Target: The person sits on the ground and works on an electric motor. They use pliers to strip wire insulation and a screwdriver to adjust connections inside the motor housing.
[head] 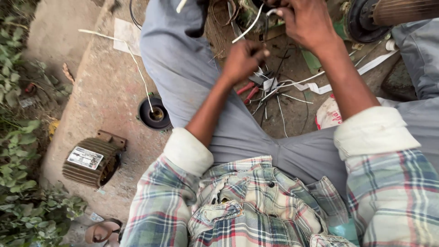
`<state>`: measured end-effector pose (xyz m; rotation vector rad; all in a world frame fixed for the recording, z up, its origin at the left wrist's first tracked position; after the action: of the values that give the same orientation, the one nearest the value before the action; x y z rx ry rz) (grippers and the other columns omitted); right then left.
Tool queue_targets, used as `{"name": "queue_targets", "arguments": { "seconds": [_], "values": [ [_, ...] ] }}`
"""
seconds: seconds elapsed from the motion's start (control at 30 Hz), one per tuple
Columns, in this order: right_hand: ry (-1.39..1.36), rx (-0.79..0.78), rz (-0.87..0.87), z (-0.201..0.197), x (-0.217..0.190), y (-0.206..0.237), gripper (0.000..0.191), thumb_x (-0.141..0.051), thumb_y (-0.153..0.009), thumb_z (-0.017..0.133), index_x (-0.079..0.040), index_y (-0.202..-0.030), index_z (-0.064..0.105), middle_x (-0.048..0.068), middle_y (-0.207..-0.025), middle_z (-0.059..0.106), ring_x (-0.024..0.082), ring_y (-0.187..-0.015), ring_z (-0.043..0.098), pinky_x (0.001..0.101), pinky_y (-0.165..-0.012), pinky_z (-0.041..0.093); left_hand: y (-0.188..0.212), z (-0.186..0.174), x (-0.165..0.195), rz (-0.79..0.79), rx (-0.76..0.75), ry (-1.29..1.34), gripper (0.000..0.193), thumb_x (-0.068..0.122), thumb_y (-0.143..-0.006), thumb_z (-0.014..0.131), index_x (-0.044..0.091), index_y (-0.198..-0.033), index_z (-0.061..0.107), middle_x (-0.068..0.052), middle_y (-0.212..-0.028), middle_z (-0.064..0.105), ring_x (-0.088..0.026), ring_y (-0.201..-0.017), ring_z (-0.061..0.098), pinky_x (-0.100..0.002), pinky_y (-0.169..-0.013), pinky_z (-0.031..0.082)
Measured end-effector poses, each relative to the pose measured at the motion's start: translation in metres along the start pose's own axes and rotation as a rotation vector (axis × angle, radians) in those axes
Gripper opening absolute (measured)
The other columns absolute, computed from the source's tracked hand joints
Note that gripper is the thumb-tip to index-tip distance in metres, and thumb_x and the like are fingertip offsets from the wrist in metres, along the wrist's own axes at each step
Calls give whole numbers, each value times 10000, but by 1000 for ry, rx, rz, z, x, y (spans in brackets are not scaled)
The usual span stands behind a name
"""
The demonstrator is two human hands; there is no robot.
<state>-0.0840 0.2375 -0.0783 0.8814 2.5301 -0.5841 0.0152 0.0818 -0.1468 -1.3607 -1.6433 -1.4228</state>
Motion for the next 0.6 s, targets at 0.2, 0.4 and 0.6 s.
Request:
{"name": "queue_targets", "arguments": {
  "seconds": [0.2,0.4,0.6],
  "values": [
    [95,-113,5,-17,-15,16,432,49,-965,611,-156,-1320,748,143,-1240,617,323,-1135,632,457,-969,526,47,-7,50,262,310,-274,350,396,-936,743,49,-983,727,-141,-833,732,-306,-762,708,-468,-646,529],
    [82,-28,77,-7,-22,17,324,-1,-995,666,-102,-1297,726,117,-1192,623,329,-1159,617,490,-1008,473,59,-32,51,387,725,-709,334,192,-803,697,45,-1103,709,-204,-932,714,-371,-840,689,-526,-726,508],
    [153,-4,70,-6,-34,10,267,-93,-960,736,-112,-1226,741,107,-1215,636,332,-1157,600,503,-1001,453,48,-9,40,207,349,-151,327,178,-894,694,33,-1187,695,-194,-987,726,-376,-898,708,-481,-804,548]
  ]
}}
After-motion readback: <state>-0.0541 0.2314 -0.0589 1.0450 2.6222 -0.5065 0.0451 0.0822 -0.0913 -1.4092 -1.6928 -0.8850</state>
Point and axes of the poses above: each hand's wrist, its own y-axis away from the middle knuckle, its own z-axis out of the palm, x = y × z, the point moved 3 cm from there along -y, towards the middle knuckle
